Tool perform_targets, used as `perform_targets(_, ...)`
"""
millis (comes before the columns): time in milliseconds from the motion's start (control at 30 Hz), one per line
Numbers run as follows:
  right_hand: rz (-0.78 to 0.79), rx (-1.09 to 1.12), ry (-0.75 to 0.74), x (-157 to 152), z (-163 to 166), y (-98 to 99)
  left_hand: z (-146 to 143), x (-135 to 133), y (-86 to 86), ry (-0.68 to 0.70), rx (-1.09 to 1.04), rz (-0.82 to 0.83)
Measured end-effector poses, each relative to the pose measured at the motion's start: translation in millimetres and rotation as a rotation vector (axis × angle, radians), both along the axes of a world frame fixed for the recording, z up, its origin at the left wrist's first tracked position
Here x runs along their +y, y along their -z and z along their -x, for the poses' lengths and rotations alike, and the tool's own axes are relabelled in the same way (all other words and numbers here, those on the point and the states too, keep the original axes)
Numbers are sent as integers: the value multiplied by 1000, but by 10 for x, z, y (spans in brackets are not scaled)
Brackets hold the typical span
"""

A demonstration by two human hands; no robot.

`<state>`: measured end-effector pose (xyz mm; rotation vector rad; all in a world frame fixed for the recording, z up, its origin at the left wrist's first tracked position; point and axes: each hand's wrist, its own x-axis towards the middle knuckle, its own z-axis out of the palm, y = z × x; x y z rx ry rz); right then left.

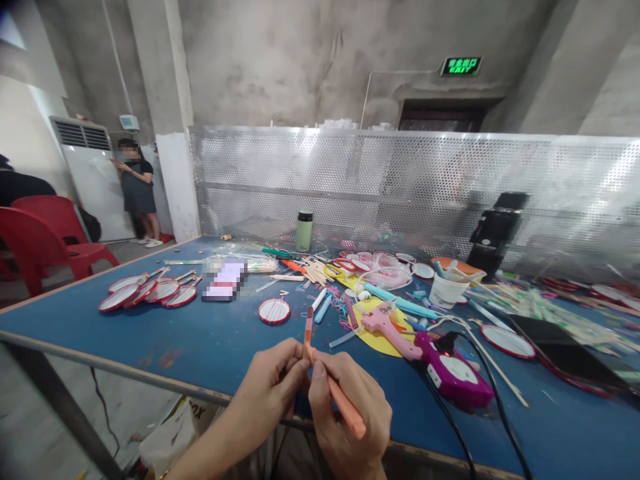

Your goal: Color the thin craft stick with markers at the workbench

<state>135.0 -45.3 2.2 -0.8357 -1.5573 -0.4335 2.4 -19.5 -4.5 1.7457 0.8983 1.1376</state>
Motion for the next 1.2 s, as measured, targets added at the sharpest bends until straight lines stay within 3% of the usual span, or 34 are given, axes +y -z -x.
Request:
perform_targets(500,20,40,56,-8,-16,16,9,-9,-9,9,2,8)
perform_targets(833,25,4,-4,10,-1,13,5,-13,-13,1,4,-2)
perform_targets(1200,10,24,63,-4,-18,29,4,-2,-3,3,19,7)
